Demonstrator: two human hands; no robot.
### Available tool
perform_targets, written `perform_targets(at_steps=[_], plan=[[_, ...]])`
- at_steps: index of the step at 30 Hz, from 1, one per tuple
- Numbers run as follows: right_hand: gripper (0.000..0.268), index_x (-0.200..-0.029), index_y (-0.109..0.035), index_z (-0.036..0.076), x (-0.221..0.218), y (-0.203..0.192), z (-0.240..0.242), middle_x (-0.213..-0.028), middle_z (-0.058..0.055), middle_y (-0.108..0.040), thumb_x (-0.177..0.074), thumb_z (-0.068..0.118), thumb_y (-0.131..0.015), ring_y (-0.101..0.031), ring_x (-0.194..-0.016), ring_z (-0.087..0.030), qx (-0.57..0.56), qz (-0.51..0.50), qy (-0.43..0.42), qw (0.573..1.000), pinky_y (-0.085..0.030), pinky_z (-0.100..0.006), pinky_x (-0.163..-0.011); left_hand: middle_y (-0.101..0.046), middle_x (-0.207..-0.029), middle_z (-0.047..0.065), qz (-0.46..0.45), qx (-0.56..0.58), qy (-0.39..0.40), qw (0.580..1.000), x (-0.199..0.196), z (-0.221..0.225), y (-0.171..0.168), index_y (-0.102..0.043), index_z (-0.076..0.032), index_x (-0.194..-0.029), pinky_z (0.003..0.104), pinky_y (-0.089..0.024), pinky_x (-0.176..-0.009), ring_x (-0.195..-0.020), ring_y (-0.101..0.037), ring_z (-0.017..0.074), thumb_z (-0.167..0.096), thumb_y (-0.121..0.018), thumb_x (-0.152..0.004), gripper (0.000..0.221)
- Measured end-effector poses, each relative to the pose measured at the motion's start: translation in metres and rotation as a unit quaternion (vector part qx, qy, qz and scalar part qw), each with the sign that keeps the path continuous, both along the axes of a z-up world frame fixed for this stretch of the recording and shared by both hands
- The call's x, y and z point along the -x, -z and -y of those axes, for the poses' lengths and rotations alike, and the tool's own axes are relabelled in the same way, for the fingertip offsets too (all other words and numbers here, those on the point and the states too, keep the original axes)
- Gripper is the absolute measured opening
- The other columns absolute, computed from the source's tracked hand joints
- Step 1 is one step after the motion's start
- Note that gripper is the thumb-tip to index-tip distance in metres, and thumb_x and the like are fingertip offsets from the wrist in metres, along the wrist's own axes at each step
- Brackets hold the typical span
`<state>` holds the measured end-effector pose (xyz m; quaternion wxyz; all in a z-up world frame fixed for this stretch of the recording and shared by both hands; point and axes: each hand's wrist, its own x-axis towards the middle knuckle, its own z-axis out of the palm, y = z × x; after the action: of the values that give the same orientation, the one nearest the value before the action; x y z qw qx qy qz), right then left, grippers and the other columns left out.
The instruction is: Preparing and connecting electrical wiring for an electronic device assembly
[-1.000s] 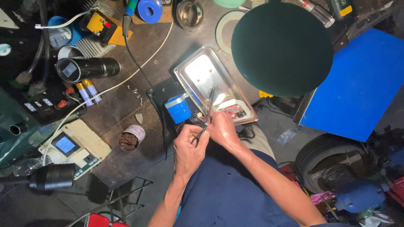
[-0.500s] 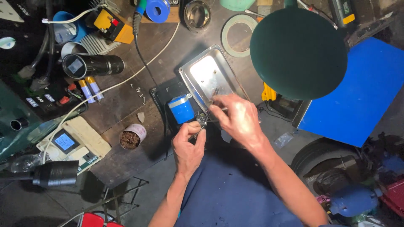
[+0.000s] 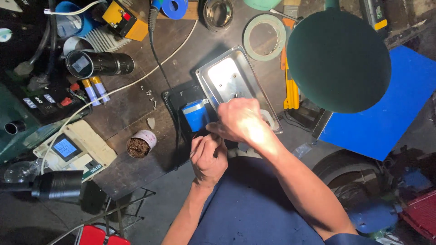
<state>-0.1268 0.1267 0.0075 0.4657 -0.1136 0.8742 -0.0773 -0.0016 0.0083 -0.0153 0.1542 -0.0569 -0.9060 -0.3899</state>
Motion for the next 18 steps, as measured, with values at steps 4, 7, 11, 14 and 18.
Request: perform_targets(at_steps=[4,7,11,14,18], plan=[[0.056,-0.097,-0.083,0.015,0.007,0.006,0.001,-0.092,-0.014,-0.078,-0.082,0.067,-0.065,-0.075,-0.098,-0.036,0.051,0.052,0.048,0.996,-0.059,-0.051,-0.084,-0.071,-0.079,-0.004,-0.007,0.010,-0.003,1.000,-0.001,0.002,0.005,-0.062,-0.013,-0.075,0.029,-0.054,-0.082,-0.068,-0.069,0.0141,0.005,-0.073,-0.083,0.022],[0.047,-0.096,-0.083,0.015,0.013,-0.007,-0.004,-0.094,-0.015,-0.078,-0.079,0.056,-0.071,-0.074,-0.102,-0.038,0.079,0.100,0.114,0.985,-0.059,-0.052,-0.090,-0.074,-0.086,-0.003,-0.020,0.020,-0.001,1.000,0.000,0.002,0.002,-0.064,-0.012,-0.080,0.030,-0.053,-0.084,-0.072,-0.071,0.0137,0.004,-0.073,-0.084,0.019],[0.071,-0.089,-0.082,0.009,0.018,-0.032,-0.015,-0.087,-0.018,-0.077,-0.089,0.074,-0.053,-0.075,-0.099,-0.039,0.050,0.055,0.119,0.990,-0.058,-0.051,-0.089,-0.074,-0.089,0.001,-0.023,0.027,0.012,0.999,0.000,0.001,0.000,-0.063,-0.011,-0.083,0.032,-0.051,-0.086,-0.076,-0.071,0.0153,0.001,-0.071,-0.089,0.016],[0.070,-0.081,-0.083,0.013,0.017,-0.026,-0.021,-0.080,-0.015,-0.077,-0.089,0.075,-0.052,-0.075,-0.094,-0.038,0.057,0.048,0.131,0.989,-0.058,-0.049,-0.088,-0.074,-0.090,0.001,-0.021,0.039,0.020,0.999,-0.006,-0.002,0.006,-0.063,-0.011,-0.083,0.032,-0.050,-0.087,-0.077,-0.072,0.0148,0.000,-0.070,-0.090,0.015],[0.064,-0.089,-0.084,0.017,0.019,-0.013,-0.019,-0.086,-0.015,-0.079,-0.085,0.075,-0.059,-0.075,-0.101,-0.037,0.073,0.097,0.088,0.989,-0.058,-0.050,-0.092,-0.075,-0.090,0.002,-0.031,0.061,0.016,0.998,-0.006,-0.004,0.006,-0.064,-0.011,-0.085,0.034,-0.050,-0.089,-0.078,-0.072,0.0144,-0.002,-0.071,-0.091,0.013]])
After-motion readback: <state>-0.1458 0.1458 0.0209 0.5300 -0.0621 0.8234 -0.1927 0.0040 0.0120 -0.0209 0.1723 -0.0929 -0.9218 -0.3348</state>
